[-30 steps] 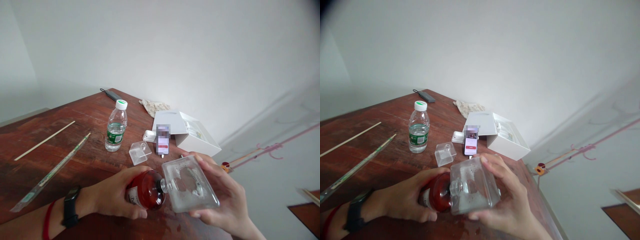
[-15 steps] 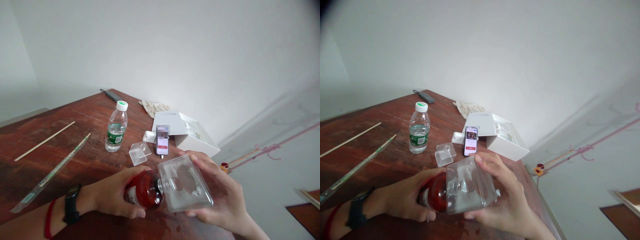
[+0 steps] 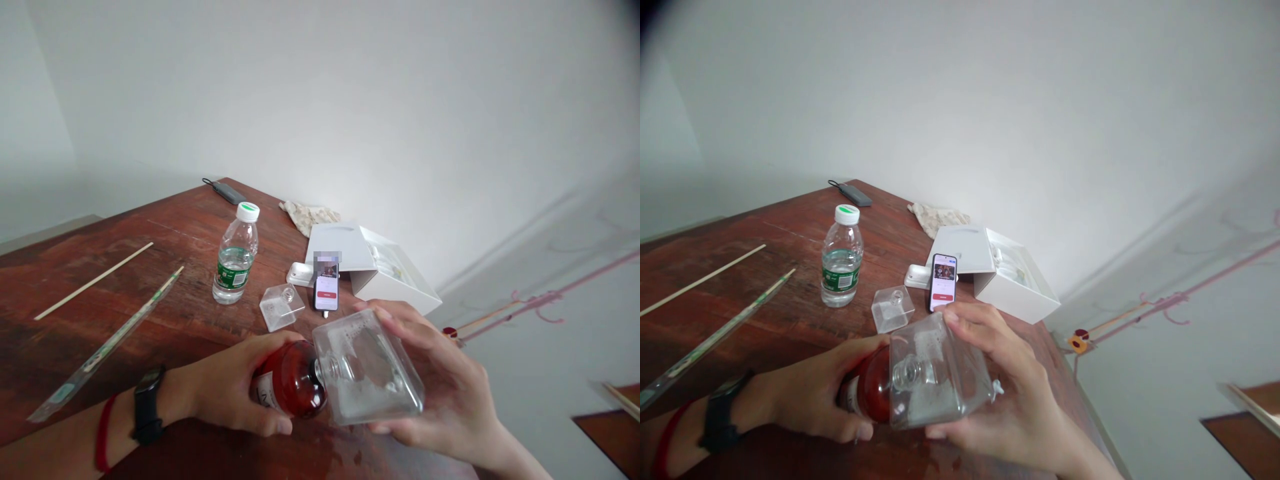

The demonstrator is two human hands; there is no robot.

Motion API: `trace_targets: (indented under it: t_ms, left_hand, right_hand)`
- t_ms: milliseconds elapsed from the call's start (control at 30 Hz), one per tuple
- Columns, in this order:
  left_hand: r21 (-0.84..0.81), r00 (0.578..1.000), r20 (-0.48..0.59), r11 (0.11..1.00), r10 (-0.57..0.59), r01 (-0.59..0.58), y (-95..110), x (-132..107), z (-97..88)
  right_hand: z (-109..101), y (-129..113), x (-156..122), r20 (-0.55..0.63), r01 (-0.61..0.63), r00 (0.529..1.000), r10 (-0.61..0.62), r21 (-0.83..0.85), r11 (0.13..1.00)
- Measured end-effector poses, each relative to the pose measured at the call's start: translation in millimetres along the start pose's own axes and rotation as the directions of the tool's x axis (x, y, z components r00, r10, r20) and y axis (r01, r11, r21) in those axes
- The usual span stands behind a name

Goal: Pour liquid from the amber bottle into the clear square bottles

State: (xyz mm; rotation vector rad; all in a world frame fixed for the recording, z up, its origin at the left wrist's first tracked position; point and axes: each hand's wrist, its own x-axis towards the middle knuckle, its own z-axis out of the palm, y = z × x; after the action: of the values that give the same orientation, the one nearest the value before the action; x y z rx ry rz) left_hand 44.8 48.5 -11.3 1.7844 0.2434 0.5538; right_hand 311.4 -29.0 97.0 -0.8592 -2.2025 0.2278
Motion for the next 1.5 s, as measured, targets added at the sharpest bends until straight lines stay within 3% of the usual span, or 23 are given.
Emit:
trace_targets:
  t_ms: [533,1100,1500]
  left_hand:
    - [-0.04,1.0,-0.025,0.999,-0.015,0.014,-4,-3,3.6]
    - [-0.057,0.999,-0.029,0.998,-0.029,0.027,-5,-1,3.7]
    - [-0.086,1.0,-0.004,0.996,-0.019,0.018,-3,-1,0.8]
  right_hand:
    - [-5,-6,12,0.036,0.059,0.998,-0.056,-0.086,0.995]
    - [-9,-5,13,0.101,0.036,0.995,-0.028,-0.079,0.996]
    - [-5,-4,11,0.071,0.038,0.997,-0.034,-0.051,0.998]
